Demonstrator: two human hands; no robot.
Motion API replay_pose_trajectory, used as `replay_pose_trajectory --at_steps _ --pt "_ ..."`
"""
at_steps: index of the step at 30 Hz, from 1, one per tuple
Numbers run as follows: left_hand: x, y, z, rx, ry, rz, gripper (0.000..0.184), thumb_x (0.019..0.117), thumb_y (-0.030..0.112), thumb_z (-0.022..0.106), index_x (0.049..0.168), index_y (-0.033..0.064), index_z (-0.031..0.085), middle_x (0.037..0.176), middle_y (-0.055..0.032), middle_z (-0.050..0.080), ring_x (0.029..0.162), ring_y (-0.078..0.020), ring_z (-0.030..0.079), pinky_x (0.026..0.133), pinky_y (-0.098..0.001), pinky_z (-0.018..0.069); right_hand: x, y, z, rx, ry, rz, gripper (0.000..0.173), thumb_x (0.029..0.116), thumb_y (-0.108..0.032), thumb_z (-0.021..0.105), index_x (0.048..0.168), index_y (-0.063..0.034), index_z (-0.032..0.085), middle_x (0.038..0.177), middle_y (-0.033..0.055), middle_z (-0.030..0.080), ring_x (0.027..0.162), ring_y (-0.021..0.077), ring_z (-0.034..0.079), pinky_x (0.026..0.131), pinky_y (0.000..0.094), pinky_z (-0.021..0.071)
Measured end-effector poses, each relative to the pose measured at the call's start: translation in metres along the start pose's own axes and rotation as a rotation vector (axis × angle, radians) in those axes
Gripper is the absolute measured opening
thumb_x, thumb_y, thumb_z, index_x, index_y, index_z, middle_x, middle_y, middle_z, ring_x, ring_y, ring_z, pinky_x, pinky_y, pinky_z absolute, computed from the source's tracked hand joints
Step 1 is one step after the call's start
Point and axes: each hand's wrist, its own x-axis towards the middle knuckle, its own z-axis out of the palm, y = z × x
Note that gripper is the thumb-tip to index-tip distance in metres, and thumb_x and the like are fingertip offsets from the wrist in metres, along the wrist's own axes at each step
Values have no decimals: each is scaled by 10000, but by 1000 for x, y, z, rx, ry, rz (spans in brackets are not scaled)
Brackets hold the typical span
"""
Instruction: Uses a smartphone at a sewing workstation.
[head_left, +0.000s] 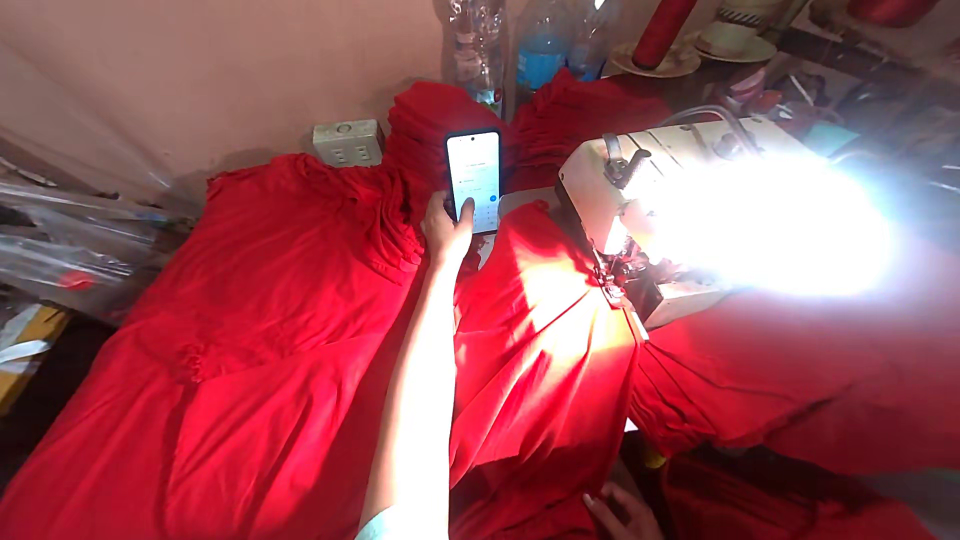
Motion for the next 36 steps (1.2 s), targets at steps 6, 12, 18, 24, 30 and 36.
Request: replay_pose_trajectory --at_steps 6,12,18,24,30,36 --pt "0 -1 1 -1 0 5 375 992 234 630 1240 -45 589 1125 -217 669 1072 -322 644 970 -544 463 1 0 0 -19 -1 -1 61 898 -16 672 887 43 665 802 -23 666 759 -50 621 758 168 534" --pt "0 -2 2 39 -3 27 443 950 257 683 1251 -54 589 1156 -229 671 1118 -356 636 1000 -590 437 0 -1 -1 -43 -3 -13 59 899 -21 667 888 37 676 804 -23 671 770 -43 627 768 175 536" --pt "0 -1 3 101 -7 9 579 886 332 764 1291 -32 566 1183 -217 674 1159 -363 625 1039 -608 406 1 -1 1 -4 -2 -4 29 896 -3 661 875 14 669 787 -51 666 740 -56 625 736 161 541" --pt "-3 15 2 235 -34 -59 725 852 422 802 1345 -37 534 1299 -231 623 1246 -368 574 1101 -579 355 3 -1 0 -32 -17 24 33 896 -7 660 878 20 666 778 -44 659 731 -50 619 730 166 535" --pt "4 7 15 328 -9 -85 838 789 576 798 1355 12 543 1321 -160 622 1239 -295 582 1093 -546 367 2 -4 1 -29 -18 30 38 904 -9 661 907 27 670 798 -44 664 745 -55 619 743 162 537" --pt "4 8 17 353 0 -100 837 799 609 762 1352 22 537 1301 -154 629 1221 -286 590 1091 -539 368 1 -4 2 -29 -14 40 30 902 -8 660 899 19 674 803 -43 670 754 -48 626 747 171 542"
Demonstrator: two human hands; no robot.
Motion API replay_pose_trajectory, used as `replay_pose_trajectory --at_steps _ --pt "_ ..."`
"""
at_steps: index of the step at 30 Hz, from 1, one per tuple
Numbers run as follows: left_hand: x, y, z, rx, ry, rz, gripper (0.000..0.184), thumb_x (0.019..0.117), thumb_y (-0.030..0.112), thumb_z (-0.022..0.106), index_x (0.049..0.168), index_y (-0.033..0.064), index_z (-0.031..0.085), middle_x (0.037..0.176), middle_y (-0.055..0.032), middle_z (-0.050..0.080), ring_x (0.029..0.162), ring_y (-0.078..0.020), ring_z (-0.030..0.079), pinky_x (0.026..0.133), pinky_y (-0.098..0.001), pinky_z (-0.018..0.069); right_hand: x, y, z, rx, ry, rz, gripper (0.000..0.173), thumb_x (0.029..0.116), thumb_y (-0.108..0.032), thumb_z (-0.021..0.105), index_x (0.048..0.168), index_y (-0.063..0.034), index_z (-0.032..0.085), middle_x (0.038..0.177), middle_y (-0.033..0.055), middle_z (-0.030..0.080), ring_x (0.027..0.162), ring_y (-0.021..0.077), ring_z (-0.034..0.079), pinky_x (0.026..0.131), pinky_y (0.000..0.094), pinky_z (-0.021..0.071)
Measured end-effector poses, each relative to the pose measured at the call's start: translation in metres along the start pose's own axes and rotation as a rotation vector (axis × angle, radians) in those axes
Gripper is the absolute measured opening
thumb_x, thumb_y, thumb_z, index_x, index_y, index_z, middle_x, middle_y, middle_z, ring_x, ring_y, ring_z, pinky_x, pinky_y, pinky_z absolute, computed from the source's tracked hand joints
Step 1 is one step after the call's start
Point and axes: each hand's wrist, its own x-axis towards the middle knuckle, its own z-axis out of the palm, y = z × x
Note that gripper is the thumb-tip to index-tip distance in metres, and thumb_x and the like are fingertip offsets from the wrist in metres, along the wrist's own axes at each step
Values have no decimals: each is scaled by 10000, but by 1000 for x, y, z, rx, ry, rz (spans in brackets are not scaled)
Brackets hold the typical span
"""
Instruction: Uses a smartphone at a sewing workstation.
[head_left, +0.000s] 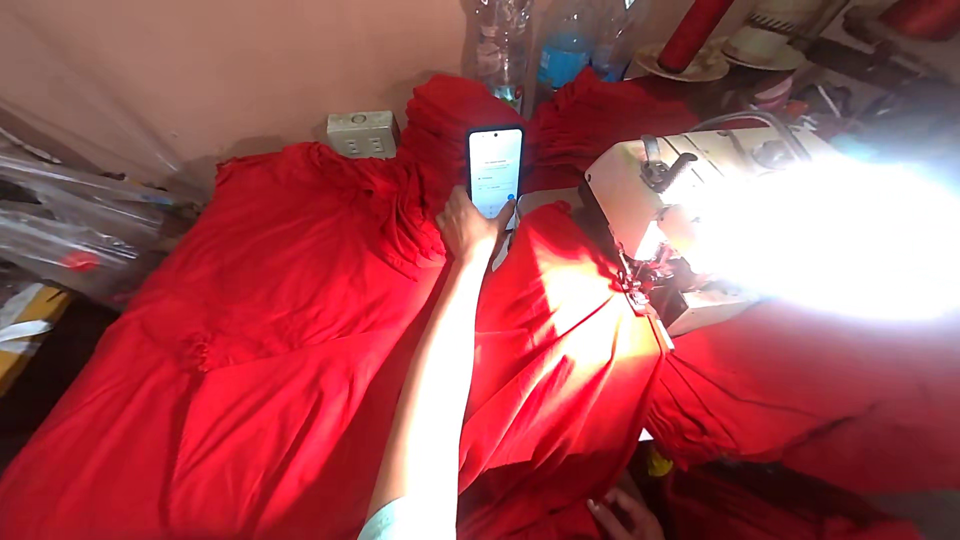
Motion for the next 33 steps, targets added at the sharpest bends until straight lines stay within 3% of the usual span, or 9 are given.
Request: replay_pose_trajectory --at_steps 7,14,33 --pt "2 2 -1 13 -23 -11 826 846 598 735 1377 3 520 1322 -181 610 1254 -313 569 1093 -550 365 -2 2 0 -6 -1 -35 32 899 3 652 897 31 669 791 -45 670 754 -55 626 751 166 537" --pt "-1 4 -4 18 -20 -6 906 775 636 774 1366 -2 523 1313 -174 617 1241 -303 578 1103 -544 359 -3 3 0 4 16 -35 30 894 10 656 901 32 675 785 -50 676 739 -58 626 736 165 540" --pt "-1 0 -3 -23 -32 14 845 794 562 787 1365 -1 520 1312 -180 614 1247 -309 570 1109 -529 353 -3 0 2 -41 18 -36 44 903 -10 647 882 20 672 781 -49 665 740 -57 618 741 163 531"
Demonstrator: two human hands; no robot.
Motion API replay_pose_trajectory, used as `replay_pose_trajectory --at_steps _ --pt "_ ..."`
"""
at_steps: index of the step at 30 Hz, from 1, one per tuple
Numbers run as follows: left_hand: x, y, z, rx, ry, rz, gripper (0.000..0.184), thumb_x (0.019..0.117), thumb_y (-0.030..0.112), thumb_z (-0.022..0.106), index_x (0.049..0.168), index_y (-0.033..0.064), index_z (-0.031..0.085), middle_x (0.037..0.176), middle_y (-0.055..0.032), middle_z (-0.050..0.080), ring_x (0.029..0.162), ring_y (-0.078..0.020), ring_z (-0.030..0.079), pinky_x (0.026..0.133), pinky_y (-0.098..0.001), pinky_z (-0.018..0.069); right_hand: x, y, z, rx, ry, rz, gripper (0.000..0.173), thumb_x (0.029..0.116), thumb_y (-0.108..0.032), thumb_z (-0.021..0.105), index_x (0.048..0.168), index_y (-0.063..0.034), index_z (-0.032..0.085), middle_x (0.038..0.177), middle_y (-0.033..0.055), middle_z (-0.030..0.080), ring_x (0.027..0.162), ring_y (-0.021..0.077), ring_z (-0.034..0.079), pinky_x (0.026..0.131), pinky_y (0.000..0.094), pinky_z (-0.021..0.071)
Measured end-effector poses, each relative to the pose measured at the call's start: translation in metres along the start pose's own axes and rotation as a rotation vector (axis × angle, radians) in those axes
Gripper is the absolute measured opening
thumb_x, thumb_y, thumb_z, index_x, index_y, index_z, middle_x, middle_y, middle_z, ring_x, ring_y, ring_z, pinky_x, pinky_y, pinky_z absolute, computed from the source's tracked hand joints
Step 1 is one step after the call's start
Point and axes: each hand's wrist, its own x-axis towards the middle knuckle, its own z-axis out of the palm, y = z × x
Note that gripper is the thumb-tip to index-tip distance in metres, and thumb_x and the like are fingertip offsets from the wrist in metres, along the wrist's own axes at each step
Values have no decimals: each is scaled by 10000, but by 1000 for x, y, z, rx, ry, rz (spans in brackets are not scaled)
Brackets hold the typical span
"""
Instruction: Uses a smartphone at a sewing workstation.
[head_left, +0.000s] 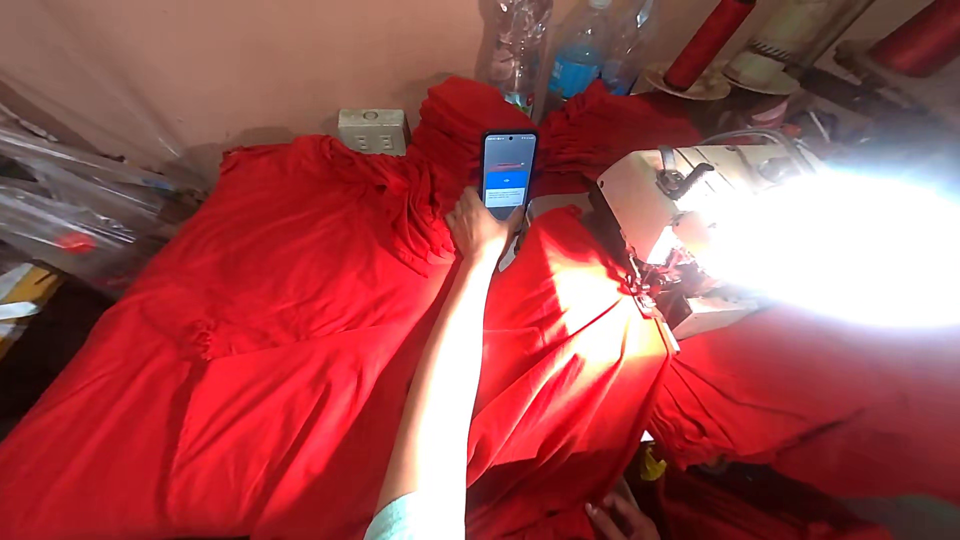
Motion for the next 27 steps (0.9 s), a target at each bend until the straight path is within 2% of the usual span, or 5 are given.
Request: replay_pose_trajectory --at_steps 8,15,24,27 --pt "-2 1 -1 -3 10 10 821 820 557 767 1371 0 521 1328 -177 609 1256 -303 567 1115 -526 344 0 1 1 16 4 0 35 897 -5 649 878 11 674 785 -55 673 744 -57 626 745 167 538" --pt "-1 1 -1 23 -16 0 862 799 573 788 1381 0 511 1329 -189 604 1259 -319 562 1110 -536 347 1 0 -1 18 -19 -2 32 901 2 645 889 14 673 791 -53 673 753 -55 627 752 167 537" --pt "-1 1 -3 9 -23 13 780 883 529 731 1398 -10 501 1349 -200 595 1284 -327 551 1115 -544 347 2 0 -1 13 -24 -7 32 902 -10 651 878 4 667 784 -58 667 744 -56 623 748 169 534" --pt "-1 1 -3 20 -22 8 801 867 553 732 1394 -6 505 1341 -192 600 1271 -321 559 1110 -542 350 1 2 0 18 -17 -15 31 897 -4 648 880 6 672 777 -65 666 739 -57 623 742 167 535"
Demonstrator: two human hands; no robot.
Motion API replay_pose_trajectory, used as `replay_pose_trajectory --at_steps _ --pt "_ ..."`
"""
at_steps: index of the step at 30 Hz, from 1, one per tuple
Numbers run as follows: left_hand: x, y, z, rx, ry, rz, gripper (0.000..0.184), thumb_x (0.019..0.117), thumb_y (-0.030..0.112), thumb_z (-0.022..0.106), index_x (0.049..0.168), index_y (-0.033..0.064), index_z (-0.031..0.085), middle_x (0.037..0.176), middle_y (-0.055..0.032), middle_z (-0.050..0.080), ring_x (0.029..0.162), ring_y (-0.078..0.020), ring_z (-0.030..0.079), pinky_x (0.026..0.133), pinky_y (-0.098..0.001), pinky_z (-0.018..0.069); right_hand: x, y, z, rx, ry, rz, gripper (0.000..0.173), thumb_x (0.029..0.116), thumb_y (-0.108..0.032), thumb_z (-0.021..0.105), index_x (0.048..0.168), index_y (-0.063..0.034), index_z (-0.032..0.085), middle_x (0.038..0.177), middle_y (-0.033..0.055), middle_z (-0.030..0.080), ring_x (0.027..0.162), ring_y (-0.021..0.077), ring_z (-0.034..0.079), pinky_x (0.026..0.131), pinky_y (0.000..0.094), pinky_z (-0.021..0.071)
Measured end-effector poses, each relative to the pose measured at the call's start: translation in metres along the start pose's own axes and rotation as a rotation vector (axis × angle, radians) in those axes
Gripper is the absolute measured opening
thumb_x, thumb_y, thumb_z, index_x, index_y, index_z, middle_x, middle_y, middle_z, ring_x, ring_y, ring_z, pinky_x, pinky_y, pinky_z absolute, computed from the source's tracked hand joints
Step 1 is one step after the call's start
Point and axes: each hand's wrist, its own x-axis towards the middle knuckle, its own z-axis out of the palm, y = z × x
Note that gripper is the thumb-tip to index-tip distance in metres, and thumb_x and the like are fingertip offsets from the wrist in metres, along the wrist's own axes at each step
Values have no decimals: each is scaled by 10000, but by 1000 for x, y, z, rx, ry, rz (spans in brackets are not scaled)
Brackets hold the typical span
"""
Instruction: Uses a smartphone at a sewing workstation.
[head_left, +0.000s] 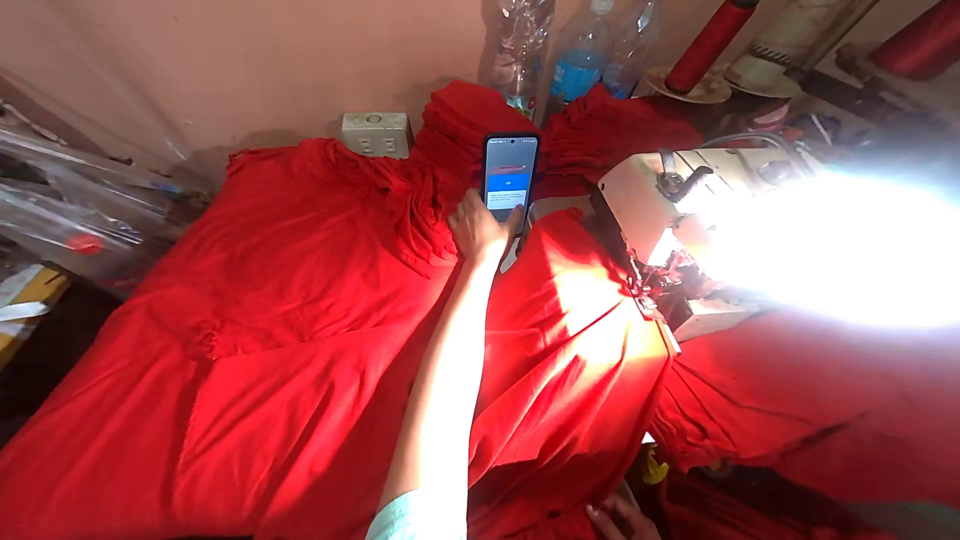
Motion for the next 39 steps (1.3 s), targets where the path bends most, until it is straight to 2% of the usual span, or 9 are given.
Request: replay_pose_trajectory --at_steps 5,21,24,28,32,34,36,38,39 --pt "0 1 -1 0 9 -3 847 807 569 776 1374 -7 523 1326 -183 613 1259 -310 569 1104 -533 357 0 1 -2 -34 -9 9 57 909 -31 657 896 21 675 789 -41 668 750 -42 626 754 182 537" --pt "-3 2 -6 -39 14 19 788 825 492 776 1358 -28 520 1293 -222 623 1247 -365 572 1090 -567 364 -1 1 -1 -18 6 9 36 901 -8 649 888 19 668 798 -44 670 760 -48 627 761 175 537" --pt "-4 -2 -5 -111 32 56 633 903 392 673 1342 -42 531 1276 -239 628 1240 -386 572 1080 -595 352 -1 2 -1 -28 0 5 51 910 -17 645 893 25 668 798 -41 670 760 -50 626 762 173 535" --pt "-2 0 -10 -305 47 -19 403 1025 213 415 1295 -35 582 1234 -234 647 1216 -371 581 1069 -585 369 -1 2 -1 -6 0 13 37 905 -10 649 893 13 675 789 -51 677 746 -50 631 746 171 543" --pt "3 -4 -11 -640 165 -74 487 1081 156 201 1253 -106 574 1173 -260 646 1103 -314 619 981 -457 462 -1 2 -1 -1 3 0 38 904 -14 653 896 16 675 803 -51 678 760 -53 633 761 170 544" --pt "6 -7 -11 -681 128 -97 427 1077 171 294 1225 -96 592 1146 -250 653 1086 -307 626 969 -466 478 -1 2 -1 -12 4 -17 46 899 -18 657 892 24 677 796 -47 675 758 -50 631 759 171 539" --pt "8 -10 -13 -625 17 -97 327 1021 170 486 1228 -59 593 1088 -218 657 1033 -313 625 920 -520 479 -1 2 -1 -14 1 -21 45 900 -20 658 888 20 673 784 -51 667 745 -51 624 747 172 536" --pt "9 -13 -18 -443 -124 -42 498 881 161 699 1316 -26 542 1167 -220 662 1110 -353 632 975 -585 467 -1 2 -1 1 4 -13 38 904 -20 655 887 9 672 775 -58 664 732 -51 622 735 172 538" --pt "8 -11 -22 -323 -195 -14 657 822 164 787 1379 -17 490 1251 -238 644 1206 -386 599 1046 -625 410 -1 3 -1 7 7 -13 37 904 -19 653 886 7 672 774 -60 664 730 -50 623 734 173 538"
